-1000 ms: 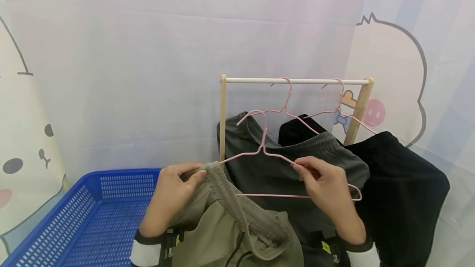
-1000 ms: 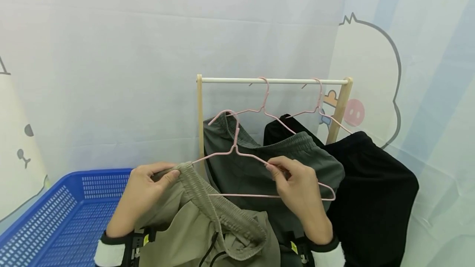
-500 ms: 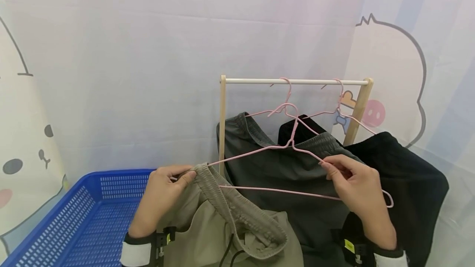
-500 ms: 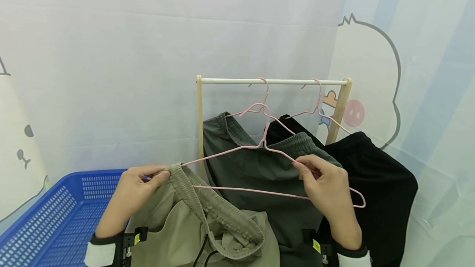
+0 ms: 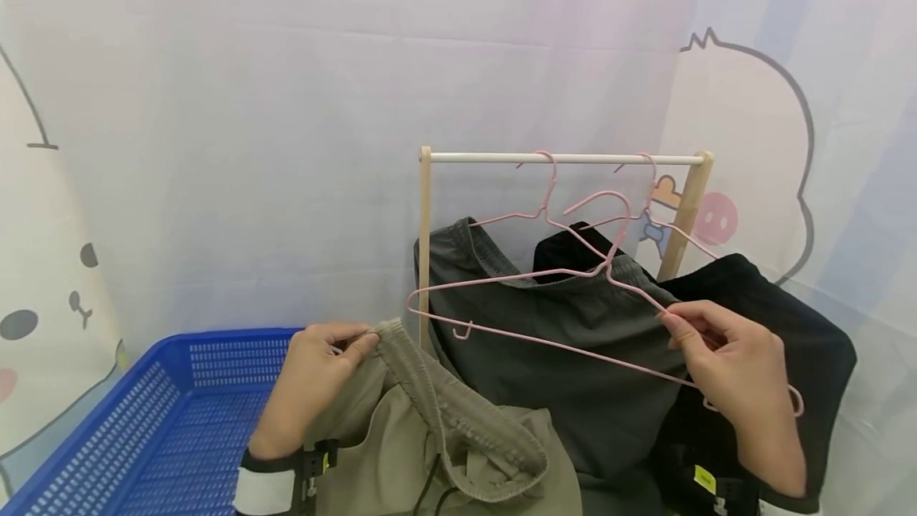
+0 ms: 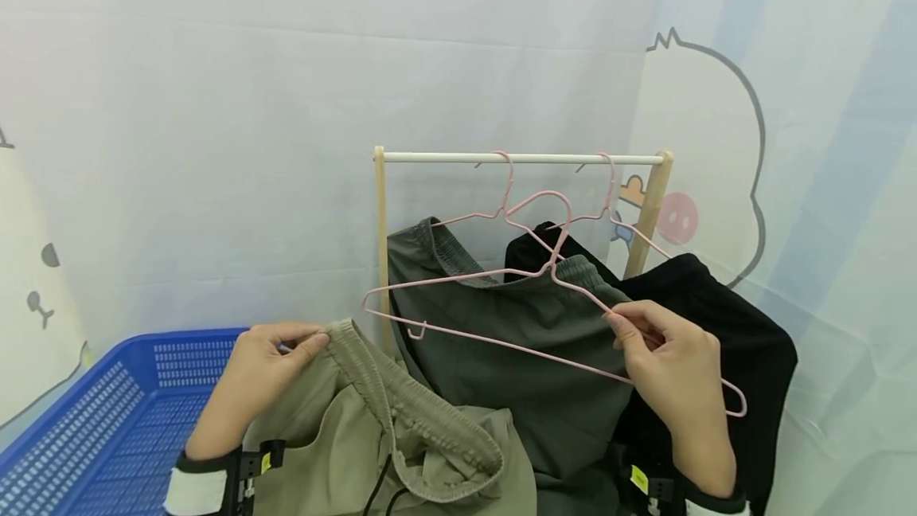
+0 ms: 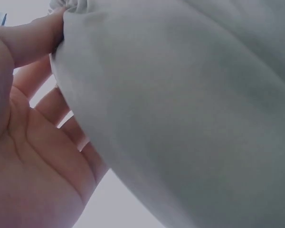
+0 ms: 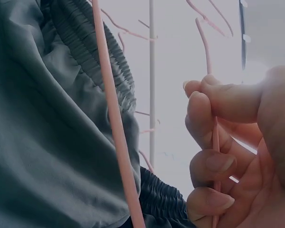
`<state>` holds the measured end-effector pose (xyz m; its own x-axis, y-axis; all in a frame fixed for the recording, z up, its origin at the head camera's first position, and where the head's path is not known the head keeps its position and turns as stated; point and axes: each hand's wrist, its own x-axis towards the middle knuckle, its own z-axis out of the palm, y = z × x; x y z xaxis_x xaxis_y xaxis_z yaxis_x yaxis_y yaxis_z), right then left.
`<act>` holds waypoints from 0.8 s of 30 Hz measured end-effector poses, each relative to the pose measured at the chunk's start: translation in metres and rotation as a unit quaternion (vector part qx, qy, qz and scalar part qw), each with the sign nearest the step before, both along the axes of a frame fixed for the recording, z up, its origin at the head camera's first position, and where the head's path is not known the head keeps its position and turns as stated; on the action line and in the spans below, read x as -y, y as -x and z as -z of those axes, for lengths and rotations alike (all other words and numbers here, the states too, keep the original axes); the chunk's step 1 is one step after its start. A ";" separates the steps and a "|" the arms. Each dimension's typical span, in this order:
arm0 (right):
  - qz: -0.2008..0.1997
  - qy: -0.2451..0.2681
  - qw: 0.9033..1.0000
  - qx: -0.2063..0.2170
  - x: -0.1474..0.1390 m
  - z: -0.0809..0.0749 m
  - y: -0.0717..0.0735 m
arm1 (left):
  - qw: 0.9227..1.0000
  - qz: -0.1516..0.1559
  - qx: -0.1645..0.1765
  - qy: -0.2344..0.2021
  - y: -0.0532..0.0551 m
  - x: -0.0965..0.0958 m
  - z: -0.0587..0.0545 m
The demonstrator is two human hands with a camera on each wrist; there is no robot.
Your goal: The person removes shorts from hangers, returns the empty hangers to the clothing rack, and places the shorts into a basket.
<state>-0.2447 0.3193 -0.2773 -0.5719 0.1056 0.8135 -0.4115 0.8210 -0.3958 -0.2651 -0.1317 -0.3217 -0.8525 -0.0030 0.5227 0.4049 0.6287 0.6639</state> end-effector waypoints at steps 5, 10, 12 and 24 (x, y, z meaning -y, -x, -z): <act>-0.003 0.004 1.000 -0.006 0.003 -0.001 0.000 | 1.000 0.010 -0.017 0.017 -0.003 -0.001 0.000; -0.007 0.004 1.000 -0.010 0.004 -0.001 0.001 | 0.999 0.010 -0.032 0.017 -0.007 -0.001 -0.002; -0.008 0.004 1.000 -0.010 0.004 -0.001 0.001 | 0.999 0.012 -0.030 0.011 -0.007 -0.001 -0.002; 0.008 0.003 1.000 -0.016 0.004 -0.002 0.000 | 0.999 0.020 -0.026 -0.007 0.000 -0.012 0.001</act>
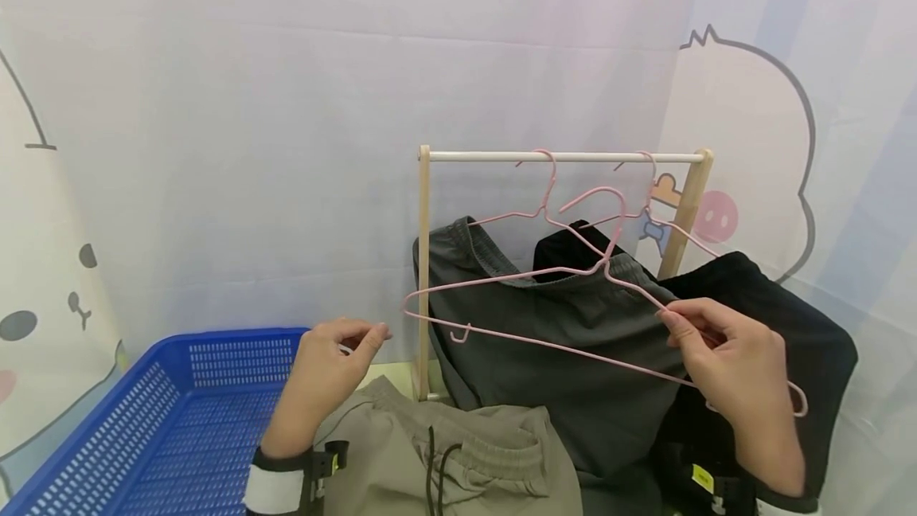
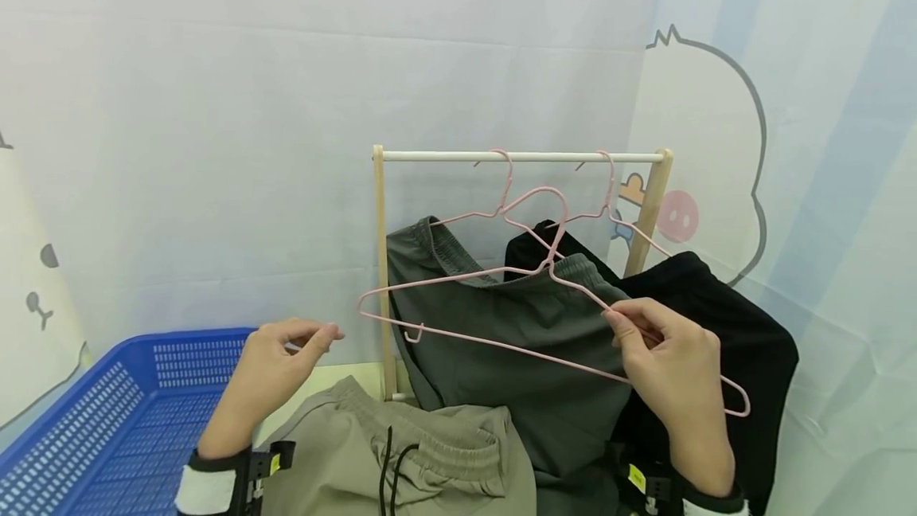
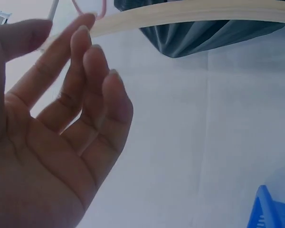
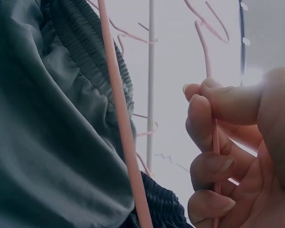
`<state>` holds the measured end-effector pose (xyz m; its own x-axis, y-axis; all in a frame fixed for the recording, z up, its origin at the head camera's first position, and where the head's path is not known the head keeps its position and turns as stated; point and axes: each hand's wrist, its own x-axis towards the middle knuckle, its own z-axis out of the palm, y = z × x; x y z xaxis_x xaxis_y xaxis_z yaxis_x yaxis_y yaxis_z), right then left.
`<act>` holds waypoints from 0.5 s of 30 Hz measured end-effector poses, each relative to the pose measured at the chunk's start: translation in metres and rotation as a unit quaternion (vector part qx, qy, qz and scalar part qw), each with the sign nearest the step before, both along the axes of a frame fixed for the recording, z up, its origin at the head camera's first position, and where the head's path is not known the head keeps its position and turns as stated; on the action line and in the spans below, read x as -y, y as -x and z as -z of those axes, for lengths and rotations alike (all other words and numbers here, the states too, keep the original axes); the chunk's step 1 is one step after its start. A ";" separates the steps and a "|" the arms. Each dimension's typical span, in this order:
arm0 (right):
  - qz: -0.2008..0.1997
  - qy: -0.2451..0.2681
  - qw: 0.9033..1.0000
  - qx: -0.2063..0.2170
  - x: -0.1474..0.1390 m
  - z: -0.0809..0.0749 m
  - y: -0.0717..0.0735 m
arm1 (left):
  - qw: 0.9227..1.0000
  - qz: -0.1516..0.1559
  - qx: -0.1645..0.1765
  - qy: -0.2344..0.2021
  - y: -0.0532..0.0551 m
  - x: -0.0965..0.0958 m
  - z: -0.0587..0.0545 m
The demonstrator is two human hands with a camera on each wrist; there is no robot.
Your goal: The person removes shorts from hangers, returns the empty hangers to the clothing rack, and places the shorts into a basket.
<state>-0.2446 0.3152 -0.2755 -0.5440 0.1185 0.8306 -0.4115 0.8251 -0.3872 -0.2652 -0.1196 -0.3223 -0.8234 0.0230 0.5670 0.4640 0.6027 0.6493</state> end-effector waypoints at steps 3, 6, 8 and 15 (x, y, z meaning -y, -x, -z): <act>0.014 -0.001 1.000 0.002 -0.004 -0.002 -0.004 | 1.000 -0.011 -0.003 -0.007 0.007 -0.008 0.006; 0.031 0.004 1.000 0.004 -0.008 -0.005 -0.010 | 1.000 -0.014 0.005 -0.025 0.017 -0.021 0.014; 0.040 0.010 0.999 -0.001 -0.011 -0.007 -0.016 | 0.999 -0.012 0.017 -0.041 0.024 -0.031 0.019; 0.056 0.036 0.998 -0.012 -0.017 -0.014 -0.032 | 0.998 -0.037 0.028 -0.045 0.042 -0.064 0.040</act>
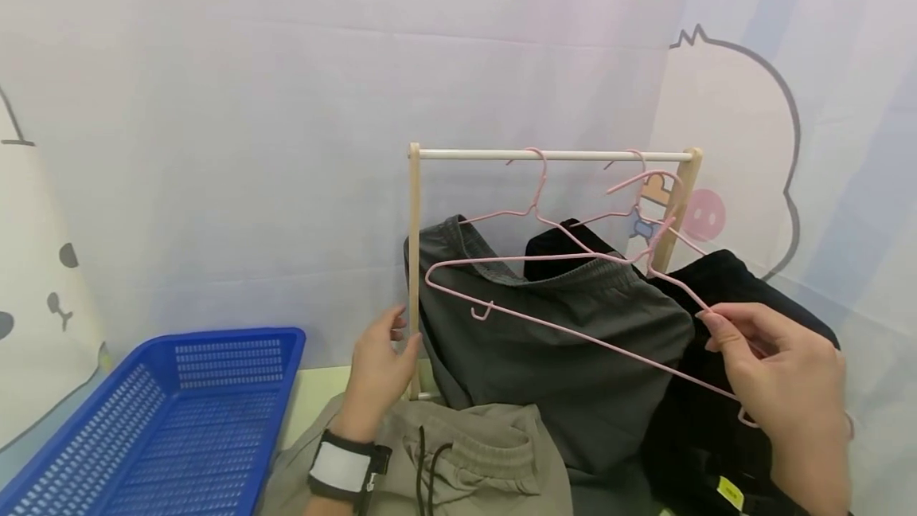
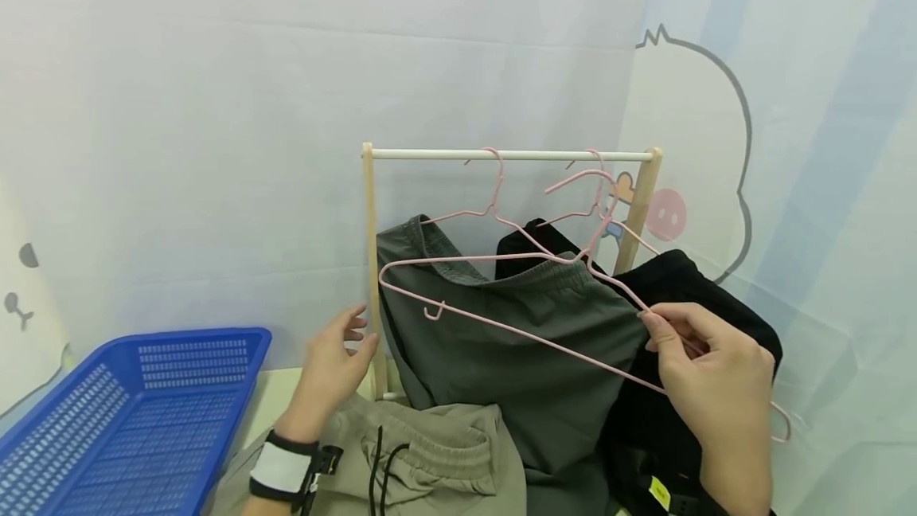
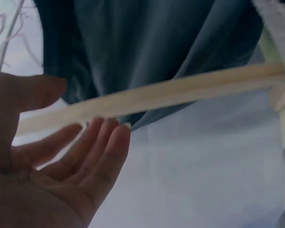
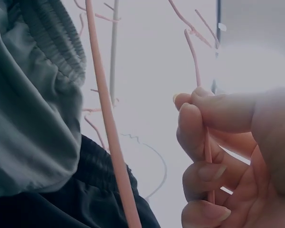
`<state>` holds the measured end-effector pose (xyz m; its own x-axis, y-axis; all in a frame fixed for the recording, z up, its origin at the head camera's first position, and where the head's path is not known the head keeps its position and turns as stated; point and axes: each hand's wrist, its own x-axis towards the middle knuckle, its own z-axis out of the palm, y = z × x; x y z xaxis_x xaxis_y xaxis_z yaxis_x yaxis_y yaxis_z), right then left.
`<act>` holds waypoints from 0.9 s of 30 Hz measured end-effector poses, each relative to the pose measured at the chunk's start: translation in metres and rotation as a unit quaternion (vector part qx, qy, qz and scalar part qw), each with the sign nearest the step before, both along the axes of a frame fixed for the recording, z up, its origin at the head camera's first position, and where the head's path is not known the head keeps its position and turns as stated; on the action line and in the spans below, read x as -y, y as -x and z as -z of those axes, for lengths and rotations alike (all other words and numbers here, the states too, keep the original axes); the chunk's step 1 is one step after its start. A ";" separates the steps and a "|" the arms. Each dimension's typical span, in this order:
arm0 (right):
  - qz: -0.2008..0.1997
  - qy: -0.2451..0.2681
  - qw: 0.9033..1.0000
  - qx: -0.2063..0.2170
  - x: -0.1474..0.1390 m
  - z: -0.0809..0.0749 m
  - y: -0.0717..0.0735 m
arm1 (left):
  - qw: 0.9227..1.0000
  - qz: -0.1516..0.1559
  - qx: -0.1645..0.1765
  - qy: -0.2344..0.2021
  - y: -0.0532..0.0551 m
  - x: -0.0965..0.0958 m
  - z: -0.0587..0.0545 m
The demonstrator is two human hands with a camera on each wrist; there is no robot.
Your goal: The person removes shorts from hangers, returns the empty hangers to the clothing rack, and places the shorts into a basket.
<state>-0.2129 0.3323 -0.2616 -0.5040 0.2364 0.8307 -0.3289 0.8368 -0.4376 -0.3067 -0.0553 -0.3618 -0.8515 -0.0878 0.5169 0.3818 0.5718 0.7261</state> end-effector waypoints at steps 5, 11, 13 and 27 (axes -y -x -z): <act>0.009 0.008 1.000 0.008 -0.001 0.000 -0.005 | 1.000 0.001 0.011 0.001 0.007 -0.007 0.013; 0.002 0.015 1.000 -0.002 -0.002 -0.002 -0.008 | 1.000 0.025 0.013 -0.004 0.012 -0.011 0.021; 0.002 0.019 1.000 -0.001 -0.002 -0.003 -0.009 | 1.000 0.023 0.009 -0.004 0.015 -0.011 0.024; 0.016 0.025 0.999 0.025 0.001 -0.002 -0.006 | 0.999 0.003 -0.020 -0.036 0.042 -0.009 0.047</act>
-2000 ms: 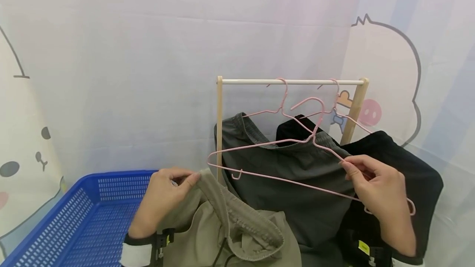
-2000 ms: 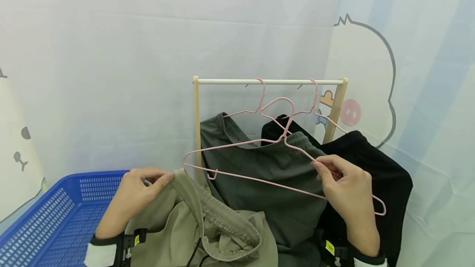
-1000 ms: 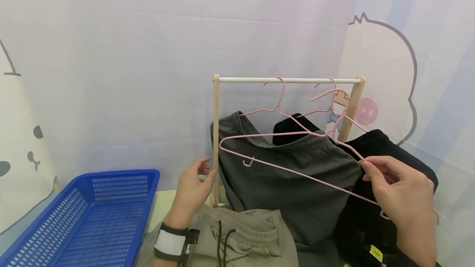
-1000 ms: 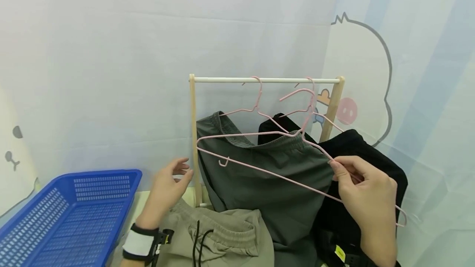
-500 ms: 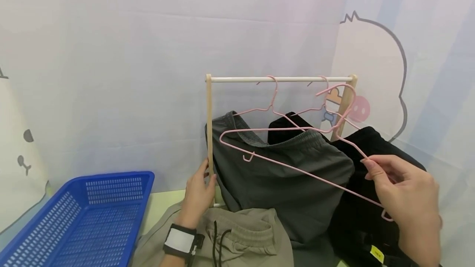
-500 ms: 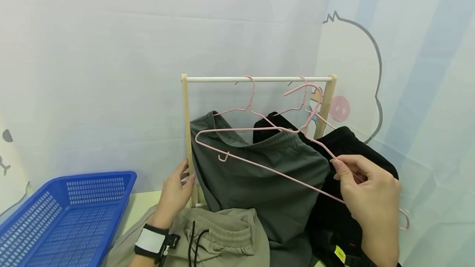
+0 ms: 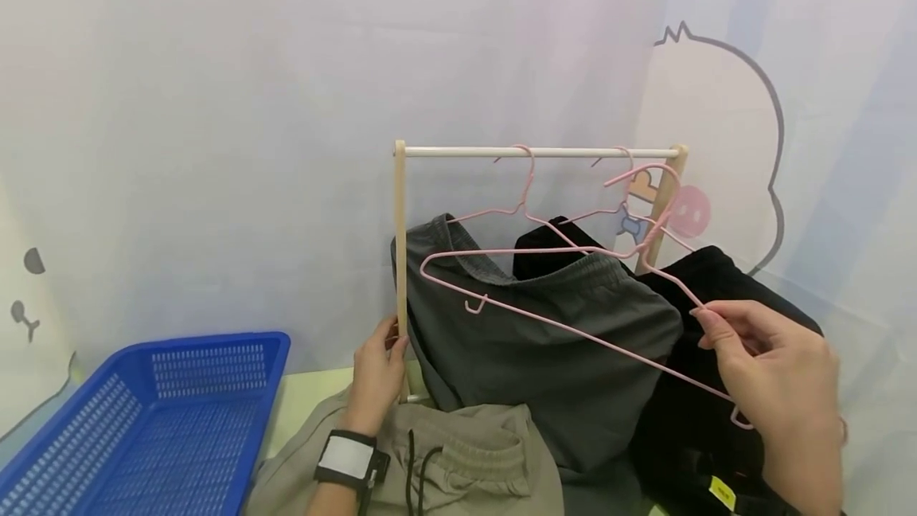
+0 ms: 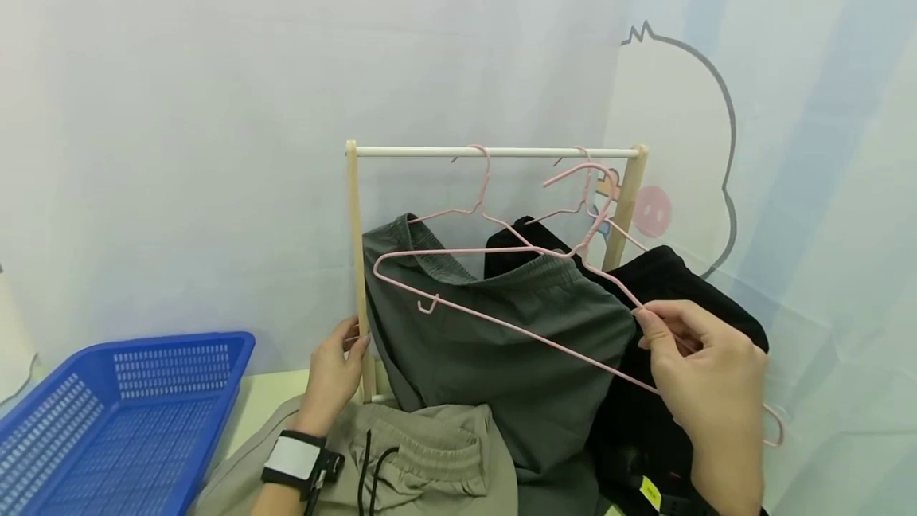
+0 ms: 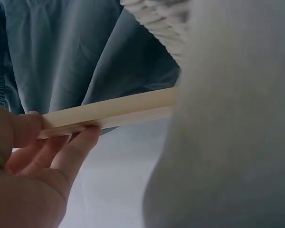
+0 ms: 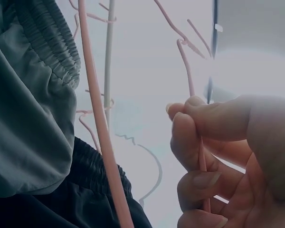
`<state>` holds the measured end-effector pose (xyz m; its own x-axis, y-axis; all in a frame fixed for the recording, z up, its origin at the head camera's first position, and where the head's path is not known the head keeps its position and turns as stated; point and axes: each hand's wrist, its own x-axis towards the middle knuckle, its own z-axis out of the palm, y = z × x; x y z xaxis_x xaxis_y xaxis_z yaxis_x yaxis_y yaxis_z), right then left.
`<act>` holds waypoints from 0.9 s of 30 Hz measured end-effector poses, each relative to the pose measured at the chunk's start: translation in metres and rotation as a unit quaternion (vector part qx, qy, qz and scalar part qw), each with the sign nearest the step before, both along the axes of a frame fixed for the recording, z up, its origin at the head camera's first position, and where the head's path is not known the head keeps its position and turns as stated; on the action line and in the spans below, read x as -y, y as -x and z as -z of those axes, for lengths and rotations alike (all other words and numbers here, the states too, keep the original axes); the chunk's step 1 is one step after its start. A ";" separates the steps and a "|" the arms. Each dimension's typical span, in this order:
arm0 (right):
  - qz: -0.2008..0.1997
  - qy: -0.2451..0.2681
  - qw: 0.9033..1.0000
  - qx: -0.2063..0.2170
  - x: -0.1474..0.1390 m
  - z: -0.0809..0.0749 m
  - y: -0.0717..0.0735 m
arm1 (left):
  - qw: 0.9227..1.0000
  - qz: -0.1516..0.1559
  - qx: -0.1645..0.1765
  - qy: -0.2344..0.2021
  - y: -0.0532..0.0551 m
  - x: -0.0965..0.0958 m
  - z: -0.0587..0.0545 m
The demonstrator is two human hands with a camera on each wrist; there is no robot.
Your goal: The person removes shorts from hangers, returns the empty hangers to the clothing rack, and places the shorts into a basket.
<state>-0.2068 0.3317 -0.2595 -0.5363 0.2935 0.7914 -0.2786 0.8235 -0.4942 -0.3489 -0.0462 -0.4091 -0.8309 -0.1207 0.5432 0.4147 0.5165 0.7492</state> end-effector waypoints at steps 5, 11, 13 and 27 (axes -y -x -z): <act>0.026 -0.001 1.000 0.012 -0.001 -0.002 -0.001 | 1.000 -0.001 -0.015 0.001 0.002 0.000 0.000; 0.053 0.009 0.998 0.025 -0.002 -0.002 -0.004 | 1.000 0.004 -0.012 0.000 0.002 0.001 0.003; 0.065 0.014 0.997 0.031 -0.002 -0.003 -0.006 | 1.000 0.003 -0.013 -0.002 0.002 0.002 0.003; 0.052 -0.036 0.997 -0.054 0.037 0.000 0.010 | 0.999 0.005 -0.029 -0.014 0.001 -0.001 0.004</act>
